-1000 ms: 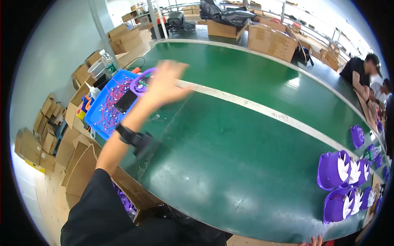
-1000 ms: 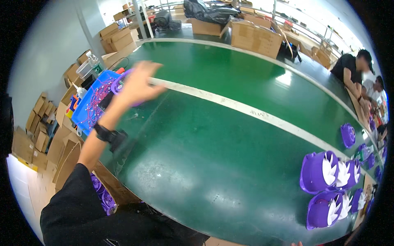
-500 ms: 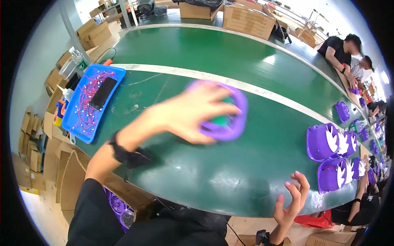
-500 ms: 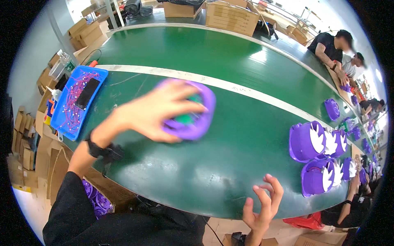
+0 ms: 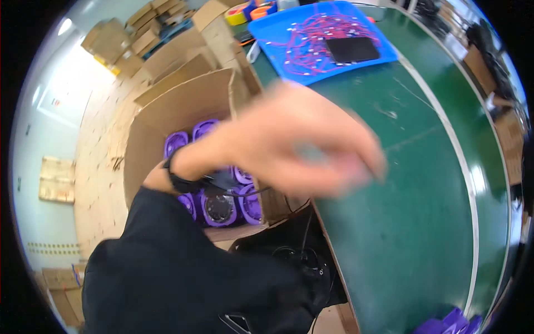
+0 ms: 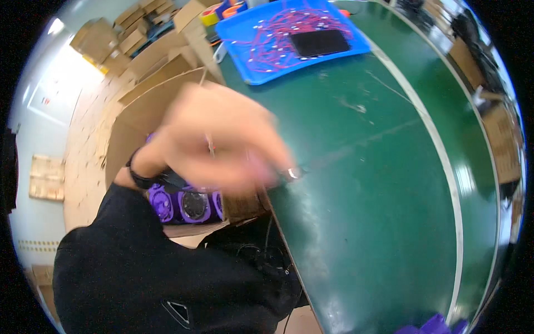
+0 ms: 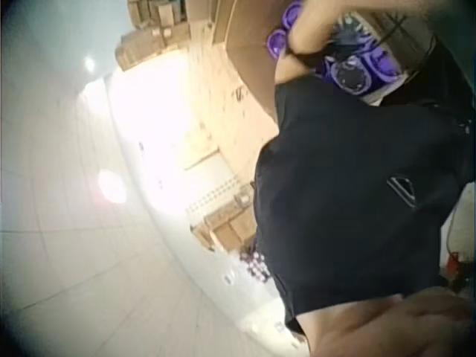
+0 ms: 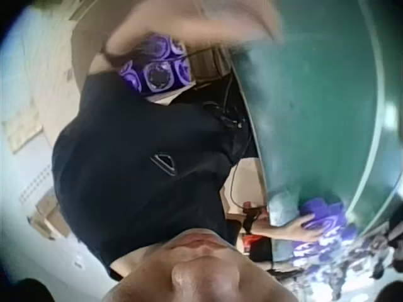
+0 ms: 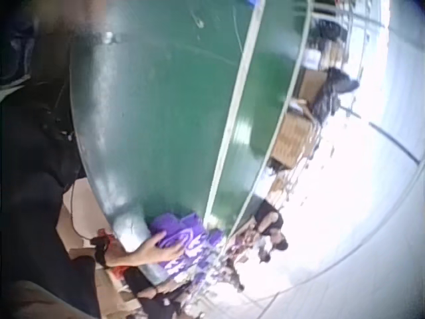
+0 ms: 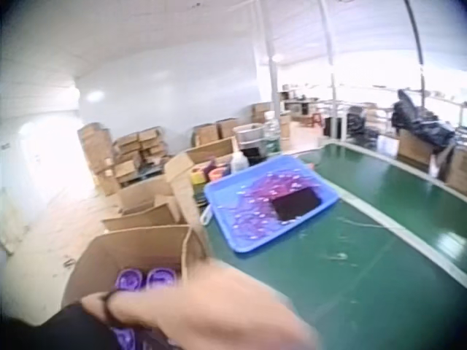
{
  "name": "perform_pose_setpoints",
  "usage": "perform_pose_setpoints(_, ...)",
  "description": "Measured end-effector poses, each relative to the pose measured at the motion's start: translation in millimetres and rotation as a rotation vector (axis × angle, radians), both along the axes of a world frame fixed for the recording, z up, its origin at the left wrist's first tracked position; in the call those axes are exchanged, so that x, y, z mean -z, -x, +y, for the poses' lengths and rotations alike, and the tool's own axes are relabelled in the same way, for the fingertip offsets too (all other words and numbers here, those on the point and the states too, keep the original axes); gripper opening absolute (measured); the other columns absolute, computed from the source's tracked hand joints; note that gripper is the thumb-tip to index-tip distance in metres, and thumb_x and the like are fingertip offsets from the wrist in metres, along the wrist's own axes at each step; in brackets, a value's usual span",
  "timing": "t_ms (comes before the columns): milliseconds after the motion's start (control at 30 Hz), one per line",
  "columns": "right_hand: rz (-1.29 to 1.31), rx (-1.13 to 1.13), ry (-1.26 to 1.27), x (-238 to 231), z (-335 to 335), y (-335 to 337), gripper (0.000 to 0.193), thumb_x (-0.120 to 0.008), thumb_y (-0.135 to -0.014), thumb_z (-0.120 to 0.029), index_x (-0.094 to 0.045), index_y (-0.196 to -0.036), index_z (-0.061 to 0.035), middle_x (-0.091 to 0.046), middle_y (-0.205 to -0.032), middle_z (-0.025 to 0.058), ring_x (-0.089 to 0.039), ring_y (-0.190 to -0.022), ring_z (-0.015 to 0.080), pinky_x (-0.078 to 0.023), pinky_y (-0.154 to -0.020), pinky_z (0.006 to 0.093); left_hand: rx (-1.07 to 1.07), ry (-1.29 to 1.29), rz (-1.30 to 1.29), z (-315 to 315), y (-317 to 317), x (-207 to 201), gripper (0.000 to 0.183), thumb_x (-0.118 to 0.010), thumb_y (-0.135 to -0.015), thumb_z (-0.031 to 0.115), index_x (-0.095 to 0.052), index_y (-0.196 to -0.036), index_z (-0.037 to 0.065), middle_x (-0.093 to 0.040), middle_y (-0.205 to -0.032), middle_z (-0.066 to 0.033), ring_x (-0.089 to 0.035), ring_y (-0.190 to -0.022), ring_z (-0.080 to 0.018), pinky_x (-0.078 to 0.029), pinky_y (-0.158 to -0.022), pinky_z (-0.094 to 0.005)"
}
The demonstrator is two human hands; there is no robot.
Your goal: The person assembles purple fan units by taking purple housings from a cardboard box, inserting white fan blades, and placing the completed units on a green workbench. The person handles the components by hand, repeatedly picking up housings and blades to form finished assemblies.
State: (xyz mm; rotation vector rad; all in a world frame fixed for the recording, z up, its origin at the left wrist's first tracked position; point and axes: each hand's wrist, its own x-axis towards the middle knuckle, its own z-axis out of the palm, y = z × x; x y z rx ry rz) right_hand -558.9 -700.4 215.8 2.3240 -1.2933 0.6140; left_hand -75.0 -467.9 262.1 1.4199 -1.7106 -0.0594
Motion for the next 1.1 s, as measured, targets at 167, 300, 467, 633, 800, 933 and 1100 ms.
perform_pose_setpoints(167, -0.187, -0.199, 0.163, 0, -1, -36, 0.042, -0.061, -0.093, -0.029, -0.058, -0.122, 0.0012, -0.057, -0.123, 0.0224, -0.055, -0.114, 0.0365, -0.043, -0.097, 0.0527, -1.037, -0.360, 0.434, 212, -116, 150, 0.019, -0.057, -0.093, 0.017, -0.066, -0.105, 0.005, -0.069, -0.082, -0.0040, -0.064, -0.071, -0.0104, -0.051, -0.062, -0.0250)
perform_pose_setpoints(300, -0.101, -0.491, -0.009, -11, 4, -97, 0.026, -0.059, -0.094, -0.019, -0.066, -0.110, 0.0016, -0.063, -0.115, 0.0202, -0.059, -0.106, 0.0350, -0.047, -0.093, 0.0473, -0.881, -1.018, 1.060, 230, -98, 274, 0.048, -0.064, -0.090, 0.039, -0.062, -0.120, 0.002, -0.069, -0.096, -0.0106, -0.066, -0.082, -0.0182, -0.056, -0.067, -0.0315)
perform_pose_setpoints(467, -0.039, -0.569, -0.264, -7, 9, -121, 0.017, -0.059, -0.092, -0.005, -0.067, -0.103, 0.0047, -0.063, -0.113, 0.0224, -0.059, -0.106, 0.0374, -0.046, -0.093, 0.0472, -0.961, -0.874, 1.212, 190, -82, 354, 0.069, -0.068, -0.087, 0.042, -0.043, -0.141, 0.009, -0.060, -0.121, -0.0148, -0.062, -0.102, -0.0214, -0.056, -0.082, -0.0365)
perform_pose_setpoints(633, 0.017, -0.605, -0.398, 1, 2, -125, 0.018, -0.057, -0.092, -0.004, -0.067, -0.104, 0.0039, -0.063, -0.112, 0.0207, -0.060, -0.104, 0.0369, -0.046, -0.092, 0.0463, -0.723, -0.619, 1.533, 224, -83, 384, 0.059, -0.061, -0.094, 0.044, -0.044, -0.141, 0.011, -0.062, -0.117, -0.0082, -0.067, -0.089, -0.0204, -0.060, -0.074, -0.0385)
perform_pose_setpoints(800, 0.078, -0.634, -0.638, 9, 3, -130, 0.017, -0.057, -0.094, -0.007, -0.067, -0.105, 0.0021, -0.063, -0.111, 0.0198, -0.060, -0.102, 0.0352, -0.047, -0.090, 0.0426, -0.816, -0.467, 1.511, 249, -64, 397, 0.051, -0.059, -0.096, 0.038, -0.048, -0.136, 0.009, -0.061, -0.117, -0.0075, -0.062, -0.105, -0.0220, -0.057, -0.085, -0.0461)
perform_pose_setpoints(933, 0.139, -0.628, -0.675, 5, 4, -129, 0.018, -0.057, -0.095, -0.008, -0.066, -0.106, 0.0019, -0.062, -0.113, 0.0196, -0.060, -0.103, 0.0352, -0.048, -0.090, 0.0419, -0.775, -0.065, 1.717, 288, -60, 385, 0.052, -0.056, -0.097, 0.040, -0.047, -0.138, 0.010, -0.060, -0.127, -0.0081, -0.062, -0.109, -0.0244, -0.051, -0.094, -0.0479)
perform_pose_setpoints(1100, 0.120, -0.649, -0.692, 7, -1, -124, 0.019, -0.056, -0.096, -0.011, -0.066, -0.106, 0.0022, -0.062, -0.113, 0.0195, -0.060, -0.104, 0.0353, -0.047, -0.091, 0.0423, -0.747, 0.158, 1.721, 356, -94, 327, 0.041, -0.049, -0.100, 0.038, -0.054, -0.129, 0.009, -0.064, -0.122, -0.0073, -0.063, -0.106, -0.0224, -0.051, -0.093, -0.0426)
